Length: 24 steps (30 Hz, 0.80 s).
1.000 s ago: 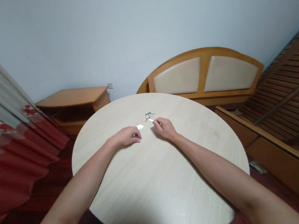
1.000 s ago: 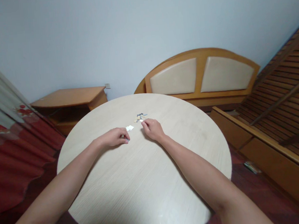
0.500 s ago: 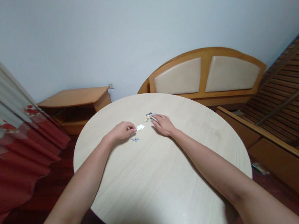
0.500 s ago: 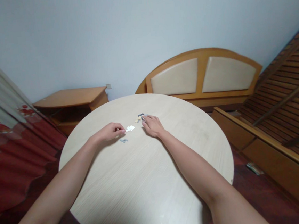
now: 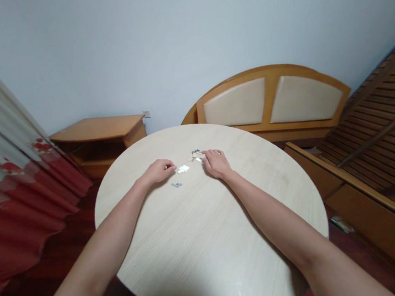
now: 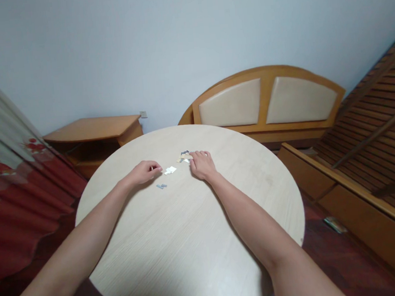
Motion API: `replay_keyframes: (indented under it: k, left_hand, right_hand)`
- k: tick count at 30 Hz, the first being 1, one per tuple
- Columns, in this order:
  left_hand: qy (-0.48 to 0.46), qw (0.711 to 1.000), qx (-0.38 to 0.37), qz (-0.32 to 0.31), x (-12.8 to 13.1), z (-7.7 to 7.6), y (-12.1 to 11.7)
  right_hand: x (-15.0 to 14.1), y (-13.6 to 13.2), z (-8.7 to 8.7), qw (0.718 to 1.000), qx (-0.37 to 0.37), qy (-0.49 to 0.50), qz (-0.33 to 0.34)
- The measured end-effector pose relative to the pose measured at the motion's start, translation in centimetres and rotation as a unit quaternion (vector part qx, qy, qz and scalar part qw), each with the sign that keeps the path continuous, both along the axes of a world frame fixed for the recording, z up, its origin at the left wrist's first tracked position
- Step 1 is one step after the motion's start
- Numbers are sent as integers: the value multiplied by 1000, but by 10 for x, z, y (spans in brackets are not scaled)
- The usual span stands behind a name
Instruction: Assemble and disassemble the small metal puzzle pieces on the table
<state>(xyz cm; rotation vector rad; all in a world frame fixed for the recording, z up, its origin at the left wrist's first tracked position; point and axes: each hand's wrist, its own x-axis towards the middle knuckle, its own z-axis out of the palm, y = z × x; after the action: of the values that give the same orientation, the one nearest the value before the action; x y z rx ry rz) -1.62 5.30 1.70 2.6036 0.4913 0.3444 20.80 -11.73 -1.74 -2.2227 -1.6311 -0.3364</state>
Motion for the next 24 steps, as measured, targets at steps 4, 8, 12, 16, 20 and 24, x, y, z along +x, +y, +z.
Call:
replay_keyframes:
  k: [4, 8, 12, 16, 20, 24]
  left_hand:
    - [-6, 1000, 10, -3, 0, -4, 3]
    - [-6, 1000, 5, -5, 1, -6, 1]
    - [2, 1000, -1, 3, 2, -6, -3]
    - [-7, 1000, 4, -1, 4, -5, -9]
    - [-18, 999, 35, -4, 6, -5, -16]
    - [-58, 997, 53, -29, 7, -4, -22]
  right_hand:
    - [5, -3, 0, 1000, -26, -10, -10]
    - [9, -7, 1, 998, -48, 11, -38]
    - [13, -9, 0, 997, -42, 22, -67]
    - [26, -9, -8, 994, -35, 39, -98]
    - [44, -10, -17, 989, -17, 74, -130]
    - [55, -11, -22, 983, 41, 106, -145]
